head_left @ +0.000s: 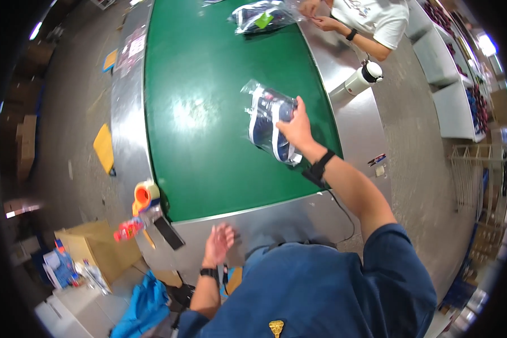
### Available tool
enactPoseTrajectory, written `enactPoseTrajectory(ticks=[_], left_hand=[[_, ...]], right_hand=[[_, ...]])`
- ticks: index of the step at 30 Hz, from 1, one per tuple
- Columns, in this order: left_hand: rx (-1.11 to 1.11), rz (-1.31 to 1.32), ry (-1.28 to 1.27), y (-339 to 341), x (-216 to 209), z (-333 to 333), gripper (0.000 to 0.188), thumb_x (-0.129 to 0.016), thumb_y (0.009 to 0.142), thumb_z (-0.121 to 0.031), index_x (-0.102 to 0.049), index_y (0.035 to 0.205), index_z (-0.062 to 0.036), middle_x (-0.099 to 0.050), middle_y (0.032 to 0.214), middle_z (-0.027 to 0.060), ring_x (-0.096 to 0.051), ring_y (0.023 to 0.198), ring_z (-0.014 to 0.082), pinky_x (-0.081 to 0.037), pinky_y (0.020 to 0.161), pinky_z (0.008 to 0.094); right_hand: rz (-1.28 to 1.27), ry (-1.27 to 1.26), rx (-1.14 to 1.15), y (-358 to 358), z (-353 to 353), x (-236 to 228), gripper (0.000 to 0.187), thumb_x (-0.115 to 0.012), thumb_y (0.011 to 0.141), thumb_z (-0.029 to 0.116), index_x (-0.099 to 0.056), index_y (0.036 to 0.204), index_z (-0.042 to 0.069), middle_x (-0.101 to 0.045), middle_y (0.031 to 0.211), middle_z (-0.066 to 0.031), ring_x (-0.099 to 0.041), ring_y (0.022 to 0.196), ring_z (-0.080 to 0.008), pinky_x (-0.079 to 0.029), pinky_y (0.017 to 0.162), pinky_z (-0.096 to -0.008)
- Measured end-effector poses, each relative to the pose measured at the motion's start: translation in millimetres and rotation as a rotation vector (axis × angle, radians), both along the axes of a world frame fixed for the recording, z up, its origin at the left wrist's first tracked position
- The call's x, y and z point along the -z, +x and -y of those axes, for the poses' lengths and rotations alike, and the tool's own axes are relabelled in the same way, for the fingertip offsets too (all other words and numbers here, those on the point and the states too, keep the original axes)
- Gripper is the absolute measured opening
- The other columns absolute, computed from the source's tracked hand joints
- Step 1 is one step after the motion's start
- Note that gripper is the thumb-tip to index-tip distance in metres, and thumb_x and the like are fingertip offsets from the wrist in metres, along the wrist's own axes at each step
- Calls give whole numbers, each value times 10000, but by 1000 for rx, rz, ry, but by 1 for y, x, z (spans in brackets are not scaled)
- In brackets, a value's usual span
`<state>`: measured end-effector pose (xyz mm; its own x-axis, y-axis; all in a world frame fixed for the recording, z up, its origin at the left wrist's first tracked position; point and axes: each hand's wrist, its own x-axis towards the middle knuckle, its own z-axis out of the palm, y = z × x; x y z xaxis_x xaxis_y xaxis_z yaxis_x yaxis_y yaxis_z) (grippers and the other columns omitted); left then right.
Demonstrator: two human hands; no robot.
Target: Transfer packaged shoes from a conveyor belt into a plastic bin.
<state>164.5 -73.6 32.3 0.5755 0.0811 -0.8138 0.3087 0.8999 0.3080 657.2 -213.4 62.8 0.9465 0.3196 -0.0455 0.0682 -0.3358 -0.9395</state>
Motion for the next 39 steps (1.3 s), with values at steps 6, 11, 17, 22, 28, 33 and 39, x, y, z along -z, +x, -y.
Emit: enactPoseTrajectory(ticks=[6,11,17,22,28,33,39], left_hand=[[176,496,-284,105,-85,12,793,-347,1033,-698,-334,1592,-135,-425,1561,231,-558,1345,367,-587,972,527],[30,697,-344,102,-160,69,874,-350,1017,-716,-360,1576,-44,-475,1549,219,-507,1401,369,-412,1184,533],[-103,612,-271,71,-153,96,665,-480,1041,-524,-492,1479,-22,-587,1440,202,-600,1300,334,-487,1114,522],[-161,856,-361,42,-147,105,565,-559,1003,-383,-533,1428,-11,-634,1370,206,-643,1229,360,-513,1081,547],[-359,731,-359,17,-119,155,559,-553,996,-360,-542,1417,8,-642,1379,191,-644,1243,327,-460,1143,504],[-186,630,-98,-4,-92,184,559,-479,1069,-538,-549,1452,-137,-642,1395,84,-613,1249,235,-433,1093,504],[-150,23,730,-71,-29,231,522,-607,1012,-500,-631,1345,-98,-676,1136,32,-630,988,154,-520,830,371]], right_hand=[[133,47,-471,-189,58,-136,988,-731,687,73,-301,1575,36,-671,1143,-188,-653,1048,-358,-535,914,-418],[728,180,-835,-240,117,-188,888,-749,555,-77,-579,1409,92,-585,897,-103,-573,871,-320,-497,861,-414],[753,132,-911,-269,151,-208,804,-727,558,-51,-609,1339,102,-546,852,-85,-560,837,-310,-486,830,-411],[614,-21,-997,-278,174,-203,609,-794,736,147,-582,1304,88,-626,1074,-108,-597,1002,-320,-473,932,-413],[-215,-24,-659,-298,180,-156,267,-838,849,156,-593,917,76,-539,912,41,-499,829,-60,-420,737,-232],[-82,103,-577,-291,185,-135,214,-805,862,40,-596,831,73,-566,773,47,-514,683,-39,-416,634,-215],[119,-118,-888,-269,237,-11,147,-777,826,17,-634,795,11,-635,764,-22,-589,717,-105,-489,702,-262]])
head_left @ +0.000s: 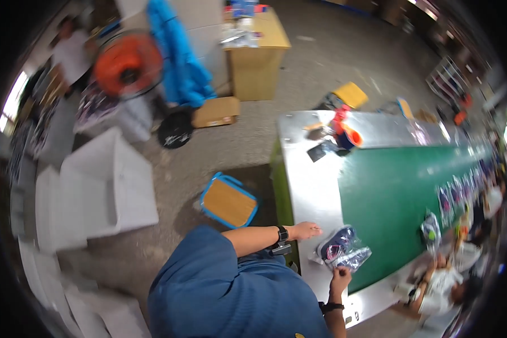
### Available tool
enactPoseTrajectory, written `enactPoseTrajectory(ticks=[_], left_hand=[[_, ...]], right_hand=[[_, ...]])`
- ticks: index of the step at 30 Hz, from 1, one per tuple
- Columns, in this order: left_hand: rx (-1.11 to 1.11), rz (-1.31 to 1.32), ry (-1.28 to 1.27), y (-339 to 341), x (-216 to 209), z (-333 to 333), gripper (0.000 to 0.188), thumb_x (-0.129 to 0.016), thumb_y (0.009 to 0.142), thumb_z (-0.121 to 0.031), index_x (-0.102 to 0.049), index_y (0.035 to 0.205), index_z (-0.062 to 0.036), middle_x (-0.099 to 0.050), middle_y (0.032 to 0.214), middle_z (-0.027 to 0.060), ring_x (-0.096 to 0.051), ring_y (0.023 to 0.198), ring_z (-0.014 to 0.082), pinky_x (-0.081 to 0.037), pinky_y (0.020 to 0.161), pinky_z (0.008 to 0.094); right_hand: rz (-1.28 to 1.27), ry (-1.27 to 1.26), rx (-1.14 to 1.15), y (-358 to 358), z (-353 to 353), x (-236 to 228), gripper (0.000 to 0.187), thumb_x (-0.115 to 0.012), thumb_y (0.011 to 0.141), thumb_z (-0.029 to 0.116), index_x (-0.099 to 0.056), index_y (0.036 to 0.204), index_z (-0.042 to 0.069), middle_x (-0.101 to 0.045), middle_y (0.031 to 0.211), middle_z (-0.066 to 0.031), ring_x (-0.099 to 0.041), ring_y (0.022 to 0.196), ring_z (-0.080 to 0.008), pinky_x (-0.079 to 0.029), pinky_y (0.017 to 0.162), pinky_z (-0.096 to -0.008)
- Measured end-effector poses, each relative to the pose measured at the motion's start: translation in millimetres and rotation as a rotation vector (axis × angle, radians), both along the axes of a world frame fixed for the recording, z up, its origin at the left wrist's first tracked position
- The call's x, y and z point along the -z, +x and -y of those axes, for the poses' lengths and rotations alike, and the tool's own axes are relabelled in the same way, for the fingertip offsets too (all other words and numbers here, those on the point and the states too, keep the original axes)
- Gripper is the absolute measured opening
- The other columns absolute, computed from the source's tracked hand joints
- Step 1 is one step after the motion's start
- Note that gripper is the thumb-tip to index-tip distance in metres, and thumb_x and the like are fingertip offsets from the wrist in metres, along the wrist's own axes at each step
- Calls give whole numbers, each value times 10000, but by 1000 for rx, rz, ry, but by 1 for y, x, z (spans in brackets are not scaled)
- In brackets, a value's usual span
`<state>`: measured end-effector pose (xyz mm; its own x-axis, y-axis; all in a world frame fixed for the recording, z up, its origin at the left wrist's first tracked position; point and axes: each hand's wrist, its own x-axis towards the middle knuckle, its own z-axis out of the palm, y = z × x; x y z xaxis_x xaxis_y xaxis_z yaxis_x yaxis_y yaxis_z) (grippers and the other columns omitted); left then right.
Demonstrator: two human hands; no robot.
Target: Transfer packaged shoes from a conveyor belt into a plastic bin.
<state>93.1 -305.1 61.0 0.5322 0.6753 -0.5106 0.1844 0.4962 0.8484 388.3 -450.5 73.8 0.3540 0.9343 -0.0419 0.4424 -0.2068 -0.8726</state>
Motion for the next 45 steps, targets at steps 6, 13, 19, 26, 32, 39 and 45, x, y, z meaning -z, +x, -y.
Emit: enactPoseTrajectory(ticks=[6,13,19,26,32,39,45], left_hand=[[-502,-266,90,-123,67,164,379,-719,967,-381,-705,1169,-60,-653,853,4,-595,729,118,-504,656,293],[-1259,-297,-432,-248,148,523,331,-637,918,-334,-675,857,-11,-538,552,95,-522,450,223,-415,462,432],[-1433,-424,-637,-270,127,703,209,-608,921,-252,-682,919,-56,-649,735,82,-614,572,234,-410,444,404],[-1831,105,-535,-308,85,806,384,-692,976,-264,-580,1299,-89,-691,981,58,-696,833,201,-585,717,370],[-2119,54,-620,-386,104,979,244,-647,985,-239,-673,1143,-56,-686,891,59,-653,713,167,-528,585,305],[-2455,-21,-512,-485,62,1040,263,-632,999,-240,-654,1164,-36,-694,905,69,-664,711,164,-531,592,308],[-2494,406,-604,-514,92,1101,325,-604,1019,-299,-594,1226,-48,-698,1019,115,-697,874,247,-589,695,396]], right_hand=[[31,-138,-25,69,19,99,197,-793,821,46,-598,836,24,-620,768,-53,-596,710,-165,-519,676,-332],[-14,30,12,31,16,85,135,-730,896,64,-621,928,-8,-597,817,-69,-555,749,-193,-490,736,-355],[336,-52,127,-27,58,43,389,-676,941,248,-640,1105,-102,-683,1071,-273,-662,988,-383,-516,886,-470],[318,12,-25,-176,96,75,383,-599,942,271,-625,1044,-97,-673,1056,-265,-654,945,-386,-515,850,-496],[-388,-612,-469,-441,168,119,113,-662,930,150,-669,922,37,-598,689,-37,-575,553,-172,-447,474,-317],[51,-678,-1174,-701,264,105,77,-696,905,134,-664,900,65,-611,714,-27,-586,566,-133,-441,431,-277],[59,-723,-1396,-891,311,126,123,-668,899,139,-669,806,57,-618,685,-39,-560,560,-127,-420,465,-305]])
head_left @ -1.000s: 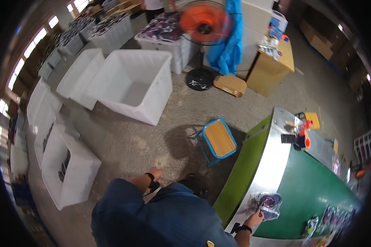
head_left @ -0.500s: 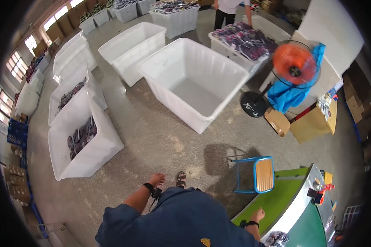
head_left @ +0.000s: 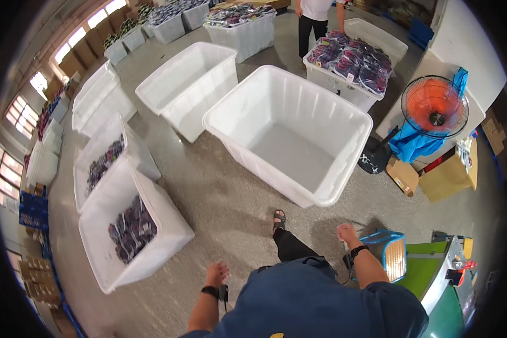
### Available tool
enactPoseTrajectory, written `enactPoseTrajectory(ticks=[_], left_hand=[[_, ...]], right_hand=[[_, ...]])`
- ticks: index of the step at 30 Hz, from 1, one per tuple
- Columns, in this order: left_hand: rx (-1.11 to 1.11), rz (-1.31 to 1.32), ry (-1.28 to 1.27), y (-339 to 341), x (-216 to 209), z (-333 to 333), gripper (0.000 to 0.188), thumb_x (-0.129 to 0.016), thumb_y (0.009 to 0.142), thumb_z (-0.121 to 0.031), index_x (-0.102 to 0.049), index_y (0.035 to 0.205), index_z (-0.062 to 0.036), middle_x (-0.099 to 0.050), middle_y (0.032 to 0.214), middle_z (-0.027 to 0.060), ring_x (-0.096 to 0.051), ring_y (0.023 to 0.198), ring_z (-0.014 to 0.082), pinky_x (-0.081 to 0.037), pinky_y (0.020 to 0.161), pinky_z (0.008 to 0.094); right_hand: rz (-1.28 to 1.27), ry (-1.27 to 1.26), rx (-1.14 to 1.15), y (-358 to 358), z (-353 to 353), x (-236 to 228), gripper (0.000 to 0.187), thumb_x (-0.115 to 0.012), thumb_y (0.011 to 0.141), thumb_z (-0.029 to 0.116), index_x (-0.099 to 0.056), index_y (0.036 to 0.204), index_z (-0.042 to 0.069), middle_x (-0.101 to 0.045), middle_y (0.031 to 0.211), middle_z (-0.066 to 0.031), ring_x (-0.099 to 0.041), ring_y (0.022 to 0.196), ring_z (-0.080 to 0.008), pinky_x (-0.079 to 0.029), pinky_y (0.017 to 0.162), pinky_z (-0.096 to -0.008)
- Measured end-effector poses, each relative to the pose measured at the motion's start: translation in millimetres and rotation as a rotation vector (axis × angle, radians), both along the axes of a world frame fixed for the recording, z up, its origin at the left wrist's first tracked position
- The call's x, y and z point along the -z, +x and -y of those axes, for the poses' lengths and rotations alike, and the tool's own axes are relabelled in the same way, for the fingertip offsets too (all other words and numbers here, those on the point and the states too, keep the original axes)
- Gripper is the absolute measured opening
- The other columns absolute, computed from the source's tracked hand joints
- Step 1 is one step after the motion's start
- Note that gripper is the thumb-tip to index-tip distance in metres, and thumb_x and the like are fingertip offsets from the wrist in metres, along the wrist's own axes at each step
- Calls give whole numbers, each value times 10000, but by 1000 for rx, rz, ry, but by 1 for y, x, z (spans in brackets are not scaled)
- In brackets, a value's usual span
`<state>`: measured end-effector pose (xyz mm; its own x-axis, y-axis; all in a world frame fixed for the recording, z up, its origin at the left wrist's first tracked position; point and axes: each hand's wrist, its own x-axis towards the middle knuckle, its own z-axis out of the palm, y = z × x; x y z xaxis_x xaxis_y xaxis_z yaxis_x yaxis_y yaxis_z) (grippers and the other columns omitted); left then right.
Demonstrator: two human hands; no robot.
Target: Transfer packaged shoes from a conveyor belt into a plastic bin.
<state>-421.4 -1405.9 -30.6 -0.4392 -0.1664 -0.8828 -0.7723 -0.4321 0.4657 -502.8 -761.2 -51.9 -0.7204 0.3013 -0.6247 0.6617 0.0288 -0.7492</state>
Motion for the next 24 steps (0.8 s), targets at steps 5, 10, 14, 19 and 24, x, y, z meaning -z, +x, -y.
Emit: enactPoseTrajectory(ticks=[5,10,14,19,24], left_hand=[[-76,53,-14,-55,14,57,333,-606,1016,-287,-564,1262,-67,-675,1103,138,-693,904,279,-604,728,430],[-147,67,-79,-132,-27,86,321,-580,1033,-291,-553,1261,-67,-667,1083,145,-690,915,288,-599,741,448],[-119,-17,-167,-205,-52,115,330,-563,1045,-306,-544,1265,-61,-671,1125,162,-692,937,300,-595,760,452],[-78,-7,36,-228,8,211,578,-577,1025,-428,-417,1471,-98,-538,1395,174,-576,1190,355,-412,934,539],[67,-117,143,-338,82,324,611,-534,1066,-421,-402,1560,-86,-493,1534,205,-486,1406,377,-471,1057,550]], right_hand=[[33,93,-184,-148,69,0,182,-692,910,210,-699,900,28,-667,751,-57,-639,649,-155,-504,553,-307],[67,114,-241,-284,135,-12,268,-688,927,268,-710,1038,25,-710,855,-71,-690,719,-167,-552,616,-312],[-111,326,-641,-393,181,6,344,-715,876,342,-753,970,13,-749,797,-120,-717,704,-213,-569,663,-371],[-173,396,-692,-512,281,-5,321,-734,829,359,-788,921,57,-760,848,-160,-732,789,-304,-569,749,-427],[-212,532,-604,-574,344,32,314,-726,823,367,-792,905,70,-761,886,-190,-734,843,-354,-571,799,-455]])
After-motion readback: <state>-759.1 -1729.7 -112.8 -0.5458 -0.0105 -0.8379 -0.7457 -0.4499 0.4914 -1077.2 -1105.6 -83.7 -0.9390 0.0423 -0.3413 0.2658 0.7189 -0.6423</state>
